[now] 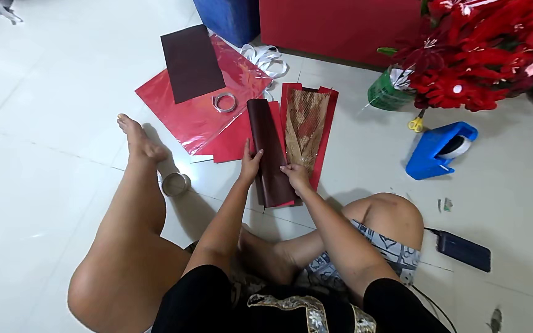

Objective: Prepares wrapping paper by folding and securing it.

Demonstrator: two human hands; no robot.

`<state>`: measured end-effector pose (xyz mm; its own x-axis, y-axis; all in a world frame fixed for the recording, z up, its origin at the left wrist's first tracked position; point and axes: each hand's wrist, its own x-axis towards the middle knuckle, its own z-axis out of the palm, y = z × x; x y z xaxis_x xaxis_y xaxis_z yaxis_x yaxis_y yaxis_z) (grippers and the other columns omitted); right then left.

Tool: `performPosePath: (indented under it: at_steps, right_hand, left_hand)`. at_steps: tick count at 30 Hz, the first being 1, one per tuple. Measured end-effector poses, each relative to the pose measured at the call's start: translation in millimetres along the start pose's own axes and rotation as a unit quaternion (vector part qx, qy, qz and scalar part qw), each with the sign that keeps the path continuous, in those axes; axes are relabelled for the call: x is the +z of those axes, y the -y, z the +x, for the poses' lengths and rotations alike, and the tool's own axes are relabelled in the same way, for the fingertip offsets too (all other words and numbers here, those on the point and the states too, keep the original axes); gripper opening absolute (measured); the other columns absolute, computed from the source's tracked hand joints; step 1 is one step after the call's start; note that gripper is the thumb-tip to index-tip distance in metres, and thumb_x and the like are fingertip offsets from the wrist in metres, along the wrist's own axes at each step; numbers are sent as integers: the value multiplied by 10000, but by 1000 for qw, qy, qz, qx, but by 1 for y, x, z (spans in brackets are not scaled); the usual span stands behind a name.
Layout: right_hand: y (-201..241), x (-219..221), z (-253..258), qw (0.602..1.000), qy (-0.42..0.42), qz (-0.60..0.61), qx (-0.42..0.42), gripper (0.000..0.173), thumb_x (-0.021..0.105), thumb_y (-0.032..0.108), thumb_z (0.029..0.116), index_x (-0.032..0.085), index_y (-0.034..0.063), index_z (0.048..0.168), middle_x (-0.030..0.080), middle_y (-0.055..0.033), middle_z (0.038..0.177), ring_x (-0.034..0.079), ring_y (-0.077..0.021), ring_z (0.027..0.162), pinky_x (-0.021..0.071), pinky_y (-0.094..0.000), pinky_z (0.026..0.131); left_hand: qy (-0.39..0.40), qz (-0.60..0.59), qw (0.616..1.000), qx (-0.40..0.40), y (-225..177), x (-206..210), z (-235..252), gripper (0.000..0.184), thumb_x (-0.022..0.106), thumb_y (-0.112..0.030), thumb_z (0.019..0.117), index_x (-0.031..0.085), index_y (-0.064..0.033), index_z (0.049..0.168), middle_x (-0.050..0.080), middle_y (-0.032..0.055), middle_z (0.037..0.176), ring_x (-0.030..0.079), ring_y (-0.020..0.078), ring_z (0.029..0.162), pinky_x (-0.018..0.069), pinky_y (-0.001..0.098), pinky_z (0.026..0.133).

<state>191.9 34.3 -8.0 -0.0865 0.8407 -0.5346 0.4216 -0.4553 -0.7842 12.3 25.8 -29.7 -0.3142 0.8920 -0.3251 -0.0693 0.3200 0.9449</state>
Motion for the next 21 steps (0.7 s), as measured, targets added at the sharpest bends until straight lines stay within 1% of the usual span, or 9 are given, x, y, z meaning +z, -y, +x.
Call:
performPosePath:
  at_steps: [2, 4, 6, 7, 9, 11, 14, 18, 21]
  right_hand:
    - [0, 0, 1, 1000, 0, -2, -3, 223, 713, 198, 983, 706, -21, 942, 662, -110, 909, 601, -159, 842, 504, -373, 818]
    - [-1, 0, 2, 1000, 4, -11, -7, 223, 714, 203, 982, 709, -19, 953, 667, -114, 921, 607, -165, 853, 505, -377, 824]
    - [-1, 1, 1, 999, 19, -34, -14, 234, 699, 210, 993, 708, -24, 989, 677, -137, 968, 624, -192, 905, 509, -398, 865]
    - [0, 1, -1, 998, 31, -49, -20, 247, 682, 216, 1006, 706, -29, 1025, 682, -149, 1000, 633, -206, 939, 512, -407, 892]
    - [0, 5, -3, 997, 51, -57, -31, 256, 649, 219, 1027, 675, -35, 1037, 653, -145, 987, 607, -200, 912, 502, -394, 868]
    - [0, 9, -3, 996, 58, -55, -33, 266, 635, 223, 1035, 653, -41, 1012, 621, -133, 933, 580, -192, 852, 493, -387, 821]
    - [2, 9, -3, 997, 54, -47, -29, 261, 627, 222, 1040, 655, -35, 1000, 621, -125, 912, 580, -177, 830, 495, -372, 805]
    - [7, 6, -5, 996, 54, -54, -35, 252, 626, 202, 1037, 665, -43, 994, 627, -125, 918, 583, -176, 836, 495, -366, 810]
    - [11, 2, -6, 996, 52, -69, -33, 261, 600, 198, 1047, 672, -53, 1037, 648, -147, 964, 602, -195, 878, 500, -382, 839]
  left_hand:
    - [27, -5, 1000, -2, 1, -1, 0, 860, 648, -108, 1002, 92, -171, 1656, 394, 234, 1591, 607, 339, 1276, 519, 487, 1052]
    - [31, -6, 999, -3, 3, -1, 1, 954, 711, -58, 948, 81, -170, 1656, 417, 242, 1572, 610, 339, 1278, 526, 490, 1051]
    - [23, 2, 1000, -8, 3, -1, 0, 1019, 759, -37, 902, 85, -172, 1654, 460, 254, 1533, 623, 348, 1259, 538, 500, 1035]
    - [19, 8, 1000, -10, 3, -2, 0, 1040, 772, -36, 887, 85, -176, 1655, 450, 251, 1543, 619, 351, 1264, 539, 505, 1035]
    - [8, 9, 1000, -15, 3, -5, 0, 1065, 781, -35, 876, 70, -175, 1656, 428, 260, 1555, 608, 363, 1273, 533, 515, 1037]
    - [5, 7, 1000, -16, 4, -8, 0, 1074, 783, -44, 874, 57, -171, 1656, 432, 264, 1550, 610, 361, 1273, 535, 514, 1039]
    - [10, 0, 1000, -15, 5, -8, 1, 1079, 779, -37, 876, 45, -168, 1655, 438, 269, 1542, 619, 358, 1260, 541, 504, 1030]
    - [14, 1, 1000, -1, 4, -1, 1, 1083, 779, -12, 867, 46, -136, 1655, 318, 211, 1638, 537, 320, 1369, 503, 492, 1088]
    - [17, 20, 1000, 8, 5, 5, 3, 1082, 786, -28, 867, 50, -120, 1654, 274, 197, 1663, 468, 310, 1434, 453, 492, 1140]
